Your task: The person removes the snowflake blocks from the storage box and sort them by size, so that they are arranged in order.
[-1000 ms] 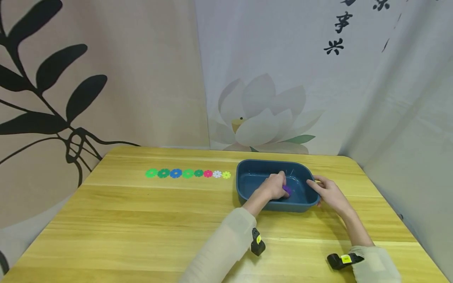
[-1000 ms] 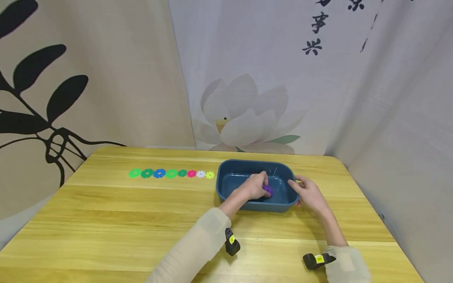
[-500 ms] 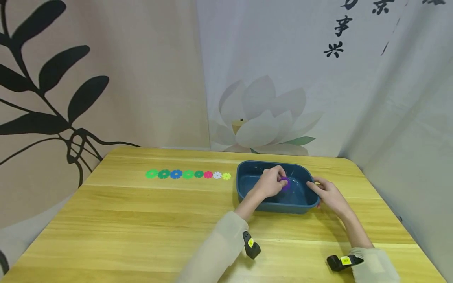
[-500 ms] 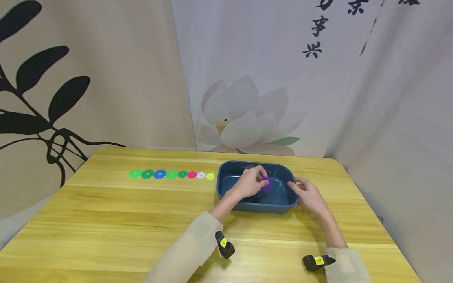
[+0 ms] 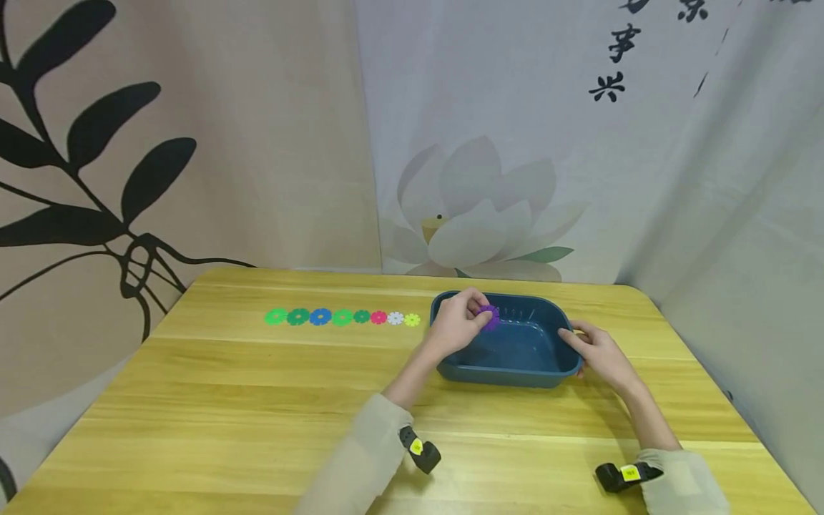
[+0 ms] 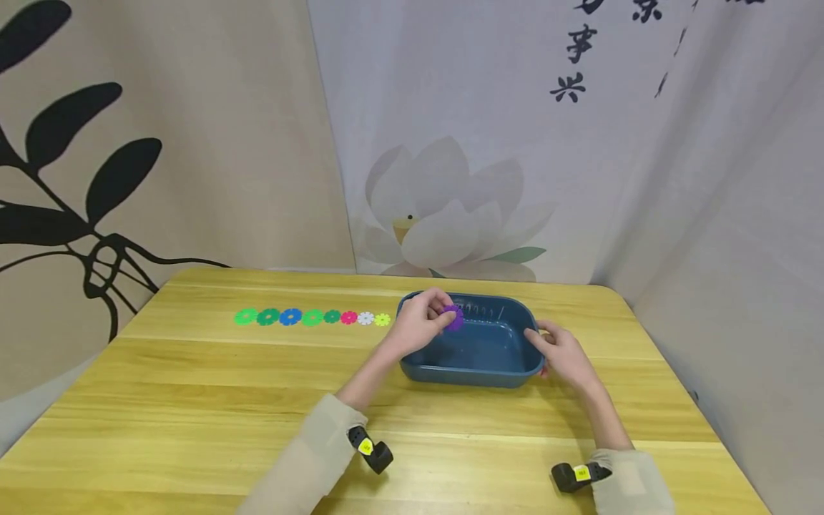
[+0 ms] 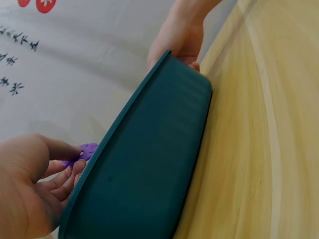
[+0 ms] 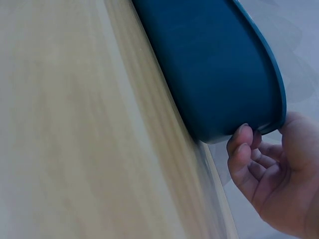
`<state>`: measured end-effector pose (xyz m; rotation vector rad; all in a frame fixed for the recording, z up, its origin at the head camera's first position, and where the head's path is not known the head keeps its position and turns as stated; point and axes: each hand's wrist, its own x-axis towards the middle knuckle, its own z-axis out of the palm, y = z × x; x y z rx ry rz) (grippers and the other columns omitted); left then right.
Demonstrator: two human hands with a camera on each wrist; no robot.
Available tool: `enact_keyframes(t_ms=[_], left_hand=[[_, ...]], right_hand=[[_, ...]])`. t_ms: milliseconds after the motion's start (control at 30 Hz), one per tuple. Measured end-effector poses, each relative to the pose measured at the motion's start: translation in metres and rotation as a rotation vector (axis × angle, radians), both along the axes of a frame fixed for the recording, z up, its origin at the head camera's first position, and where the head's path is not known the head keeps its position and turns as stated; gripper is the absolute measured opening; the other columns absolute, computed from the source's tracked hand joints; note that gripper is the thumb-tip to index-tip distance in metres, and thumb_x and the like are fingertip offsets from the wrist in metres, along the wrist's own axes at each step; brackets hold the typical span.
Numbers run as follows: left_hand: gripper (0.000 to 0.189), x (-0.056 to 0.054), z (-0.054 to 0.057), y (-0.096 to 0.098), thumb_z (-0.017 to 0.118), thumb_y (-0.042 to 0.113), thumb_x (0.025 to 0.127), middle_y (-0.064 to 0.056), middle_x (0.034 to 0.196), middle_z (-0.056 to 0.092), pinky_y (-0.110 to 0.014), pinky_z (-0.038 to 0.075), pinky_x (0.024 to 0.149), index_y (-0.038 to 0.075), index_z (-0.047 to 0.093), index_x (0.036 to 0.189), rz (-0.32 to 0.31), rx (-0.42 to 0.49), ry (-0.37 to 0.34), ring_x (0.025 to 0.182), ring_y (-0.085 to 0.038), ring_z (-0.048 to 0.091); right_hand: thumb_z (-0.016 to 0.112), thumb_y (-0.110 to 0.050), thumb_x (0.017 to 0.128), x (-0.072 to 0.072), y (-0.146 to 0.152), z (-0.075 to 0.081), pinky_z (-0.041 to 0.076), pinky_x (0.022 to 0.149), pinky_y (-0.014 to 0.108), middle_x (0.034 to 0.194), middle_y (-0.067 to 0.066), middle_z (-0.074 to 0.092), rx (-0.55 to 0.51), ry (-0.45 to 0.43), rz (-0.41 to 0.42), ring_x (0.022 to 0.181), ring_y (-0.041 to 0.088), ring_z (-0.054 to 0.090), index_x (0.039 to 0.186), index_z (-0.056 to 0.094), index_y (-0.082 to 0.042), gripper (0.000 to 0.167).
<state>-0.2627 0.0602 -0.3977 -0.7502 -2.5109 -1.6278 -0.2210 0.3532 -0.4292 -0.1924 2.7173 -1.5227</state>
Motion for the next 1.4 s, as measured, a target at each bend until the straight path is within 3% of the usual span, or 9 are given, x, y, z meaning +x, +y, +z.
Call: enact_keyframes(t_ms=[267, 467, 800, 933, 1167, 1400], left_hand=[[0.011, -0.004, -0.001, -0.029, 0.067, 0.006, 0.097, -0.007, 0.085, 0.061, -0.023, 0.054, 0.062, 0.001, 0.061, 0.105, 0.014, 0.091, -0.048, 0.068, -0.014, 0.06], [0.013, -0.007, -0.003, -0.05, 0.067, 0.007, 0.097, -0.008, 0.087, 0.058, -0.025, 0.053, 0.061, 0.002, 0.061, 0.108, 0.066, 0.119, -0.077, 0.067, -0.017, 0.06], [0.016, -0.017, -0.007, -0.098, 0.065, 0.002, 0.097, -0.013, 0.092, 0.059, -0.046, 0.058, 0.065, -0.003, 0.06, 0.112, 0.175, 0.205, -0.065, 0.073, -0.037, 0.065], [0.016, -0.019, -0.013, -0.123, 0.063, 0.001, 0.098, -0.015, 0.094, 0.059, -0.049, 0.058, 0.067, -0.003, 0.06, 0.113, 0.209, 0.2, -0.077, 0.077, -0.041, 0.065], [0.018, -0.024, -0.024, -0.171, 0.062, 0.006, 0.1, -0.015, 0.097, 0.06, -0.036, 0.056, 0.064, -0.002, 0.06, 0.116, 0.279, 0.137, -0.08, 0.079, -0.036, 0.064], [0.025, -0.025, -0.031, -0.215, 0.058, 0.007, 0.102, -0.019, 0.105, 0.059, -0.039, 0.059, 0.075, -0.003, 0.057, 0.125, 0.352, 0.106, -0.093, 0.09, -0.037, 0.064]], right_hand=[[0.054, -0.033, 0.106, 0.0, 0.001, 0.001, 0.054, 0.053, 0.037, 0.092, 0.018, 0.069, 0.011, 0.0, 0.004, 0.052, 0.026, 0.06, 0.142, 0.046, 0.007, 0.054], [0.054, -0.034, 0.106, 0.0, 0.001, 0.0, 0.054, 0.053, 0.037, 0.094, 0.021, 0.069, 0.011, -0.017, -0.006, 0.053, 0.026, 0.06, 0.142, 0.045, 0.007, 0.056], [0.055, -0.033, 0.106, -0.001, 0.0, 0.0, 0.055, 0.053, 0.037, 0.098, 0.021, 0.069, 0.009, -0.011, -0.006, 0.052, 0.026, 0.06, 0.142, 0.045, 0.008, 0.055], [0.054, -0.032, 0.106, 0.0, 0.0, -0.002, 0.055, 0.053, 0.037, 0.096, 0.02, 0.069, 0.01, -0.006, -0.004, 0.052, 0.027, 0.06, 0.142, 0.046, 0.008, 0.054], [0.054, -0.028, 0.107, 0.0, -0.001, -0.001, 0.054, 0.052, 0.038, 0.09, 0.018, 0.068, 0.004, -0.001, -0.004, 0.051, 0.027, 0.059, 0.142, 0.045, 0.009, 0.052], [0.053, -0.029, 0.107, 0.001, -0.001, 0.0, 0.054, 0.053, 0.037, 0.092, 0.018, 0.068, 0.01, -0.001, -0.004, 0.051, 0.026, 0.059, 0.143, 0.043, 0.009, 0.054]])
